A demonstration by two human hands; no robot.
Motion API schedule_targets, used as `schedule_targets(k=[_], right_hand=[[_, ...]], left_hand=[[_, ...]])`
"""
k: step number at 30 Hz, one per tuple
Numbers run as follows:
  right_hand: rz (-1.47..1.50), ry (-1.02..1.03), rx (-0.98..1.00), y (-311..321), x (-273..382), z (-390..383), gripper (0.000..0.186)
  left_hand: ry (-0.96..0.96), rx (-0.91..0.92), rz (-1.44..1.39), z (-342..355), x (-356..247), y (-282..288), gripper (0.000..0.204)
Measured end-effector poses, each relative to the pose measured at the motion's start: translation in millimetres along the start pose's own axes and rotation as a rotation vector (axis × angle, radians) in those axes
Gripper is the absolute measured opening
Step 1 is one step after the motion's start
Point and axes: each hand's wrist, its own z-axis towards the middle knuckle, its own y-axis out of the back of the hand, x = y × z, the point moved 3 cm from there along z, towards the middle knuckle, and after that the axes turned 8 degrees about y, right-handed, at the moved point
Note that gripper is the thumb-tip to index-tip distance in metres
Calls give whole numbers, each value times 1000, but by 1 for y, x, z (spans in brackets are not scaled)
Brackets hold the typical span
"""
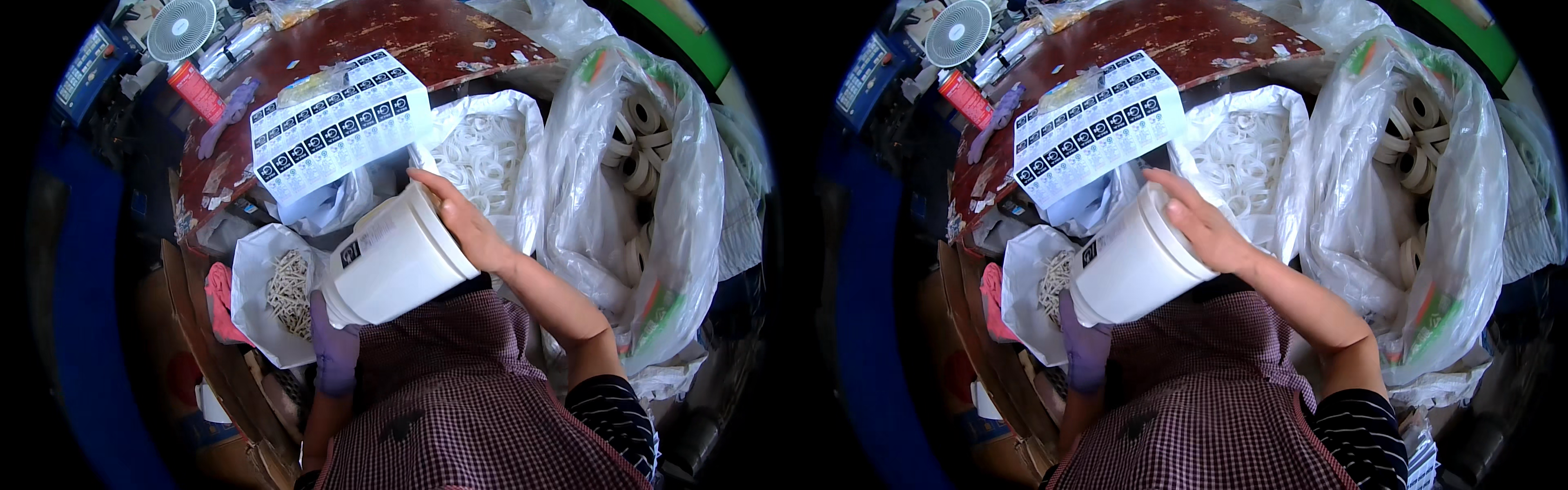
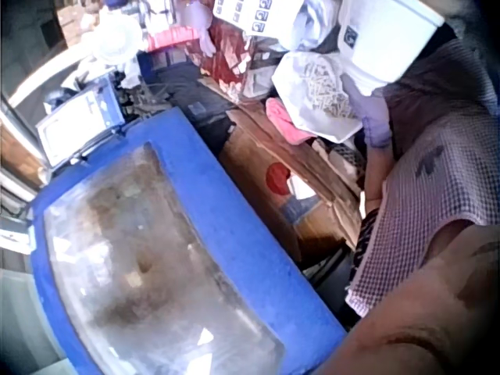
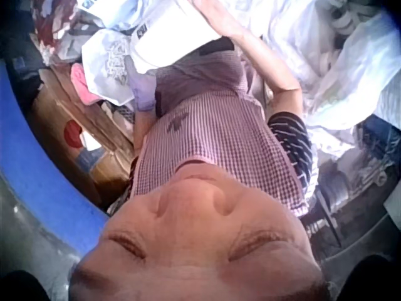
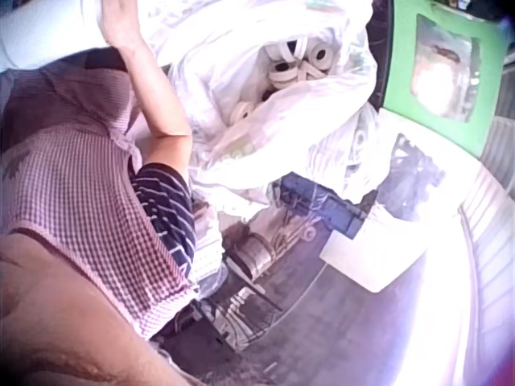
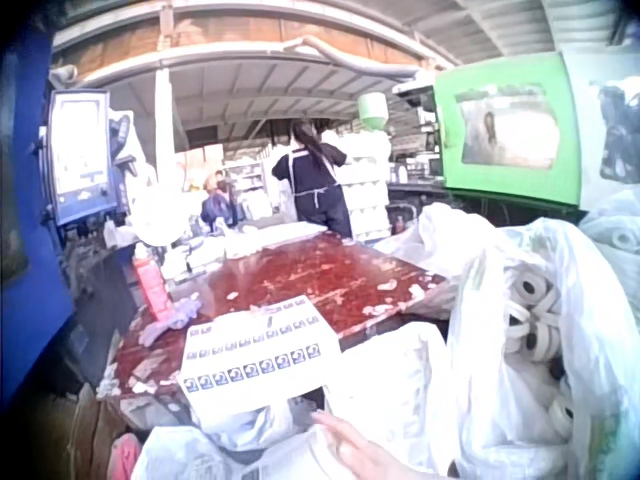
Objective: The person sits on the floor and repeatedly picks up white plastic jugs, inserts a small white tube into the opening, and applies a square label to the side of each jug. The person handles the jugs one at a time and places them into a large plastic bag after labeling.
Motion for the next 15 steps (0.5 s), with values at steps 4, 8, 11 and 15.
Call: schedule_targets(k=[4, 8, 11, 15], right_hand=[[0, 34, 41, 1, -3, -27, 59], [-161, -22, -190, 5, 5, -40, 43], [-349, 21, -197, 24, 18, -27, 40], [-541, 309, 168, 2, 47, 6, 44]], left_hand=[[130, 55, -137, -2, 36, 7, 63], [23, -36, 88, 3, 35, 21, 71], [53, -114, -412, 16, -28, 34, 78], [-194, 121, -371, 30, -72, 54, 96]])
